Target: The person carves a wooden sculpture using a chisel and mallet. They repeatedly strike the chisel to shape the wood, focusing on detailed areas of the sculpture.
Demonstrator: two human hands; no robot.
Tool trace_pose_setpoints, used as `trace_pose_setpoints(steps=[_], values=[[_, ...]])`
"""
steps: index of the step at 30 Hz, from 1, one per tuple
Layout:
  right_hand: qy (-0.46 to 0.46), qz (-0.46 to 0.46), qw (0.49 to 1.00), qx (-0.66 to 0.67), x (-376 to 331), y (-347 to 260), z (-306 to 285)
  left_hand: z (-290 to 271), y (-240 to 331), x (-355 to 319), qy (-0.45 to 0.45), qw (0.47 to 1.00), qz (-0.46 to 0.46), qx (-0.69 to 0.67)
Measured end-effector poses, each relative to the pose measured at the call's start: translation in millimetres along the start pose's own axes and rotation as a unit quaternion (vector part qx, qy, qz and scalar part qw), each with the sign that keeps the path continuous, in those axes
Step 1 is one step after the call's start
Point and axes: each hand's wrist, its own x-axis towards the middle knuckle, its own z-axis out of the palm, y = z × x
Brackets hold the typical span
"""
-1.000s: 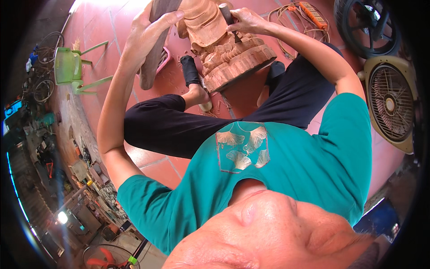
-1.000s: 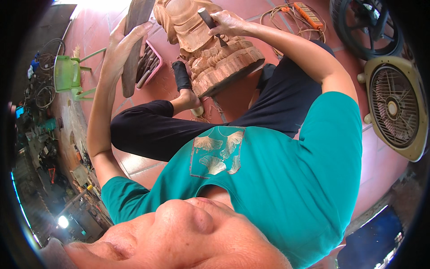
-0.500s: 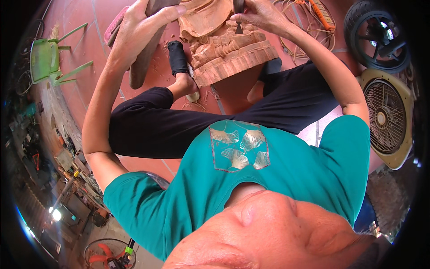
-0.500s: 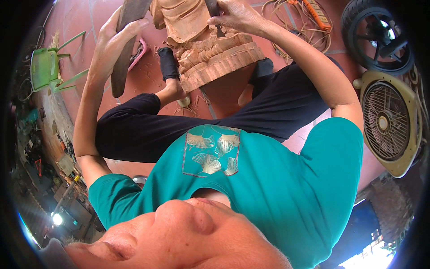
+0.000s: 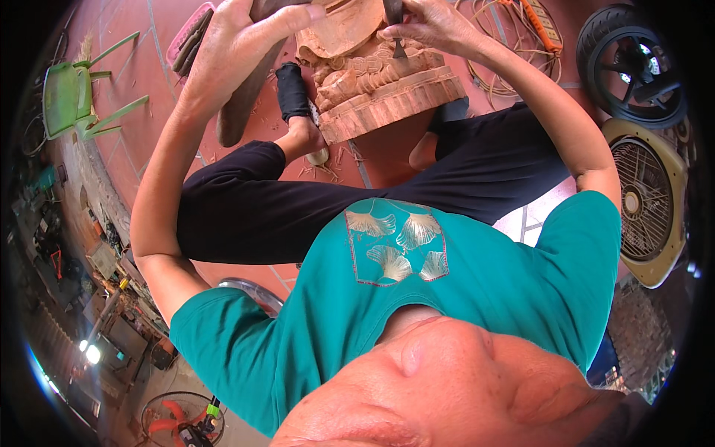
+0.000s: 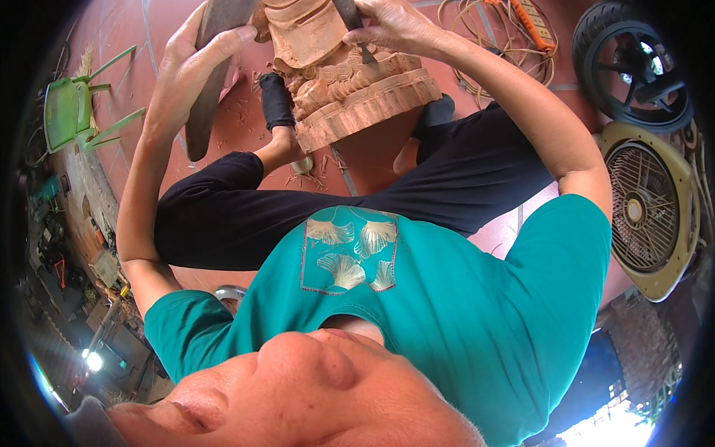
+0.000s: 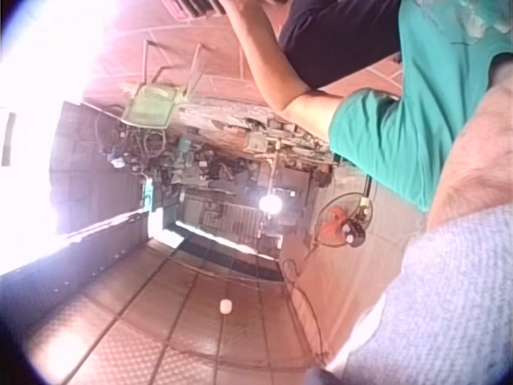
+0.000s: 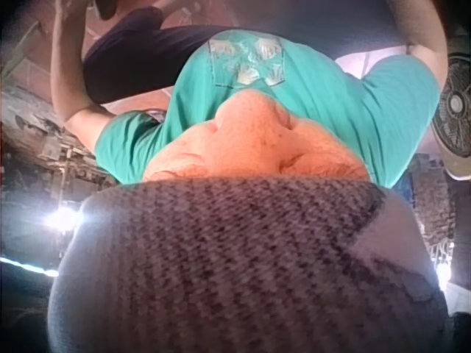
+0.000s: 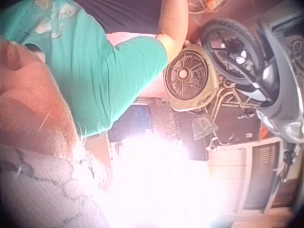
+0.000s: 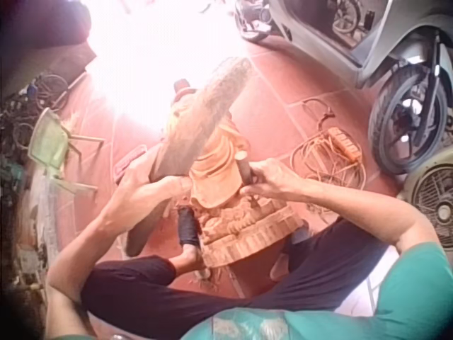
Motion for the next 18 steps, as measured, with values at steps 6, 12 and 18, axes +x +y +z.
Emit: trace_pose_setpoints(steps=[6, 12, 18], values=[[0.014, -0.013, 0.999, -0.040, 1, 14, 5, 11, -16, 1, -0.061, 0.994, -0.065, 0.063], [0.025, -0.068, 0.995, -0.071, 4, 33, 13, 6, -18, 1, -0.117, 0.975, -0.134, 0.130], [0.017, -0.044, 0.998, -0.039, 0, 19, 6, 13, -1, 4, -0.041, 0.994, -0.072, 0.068]])
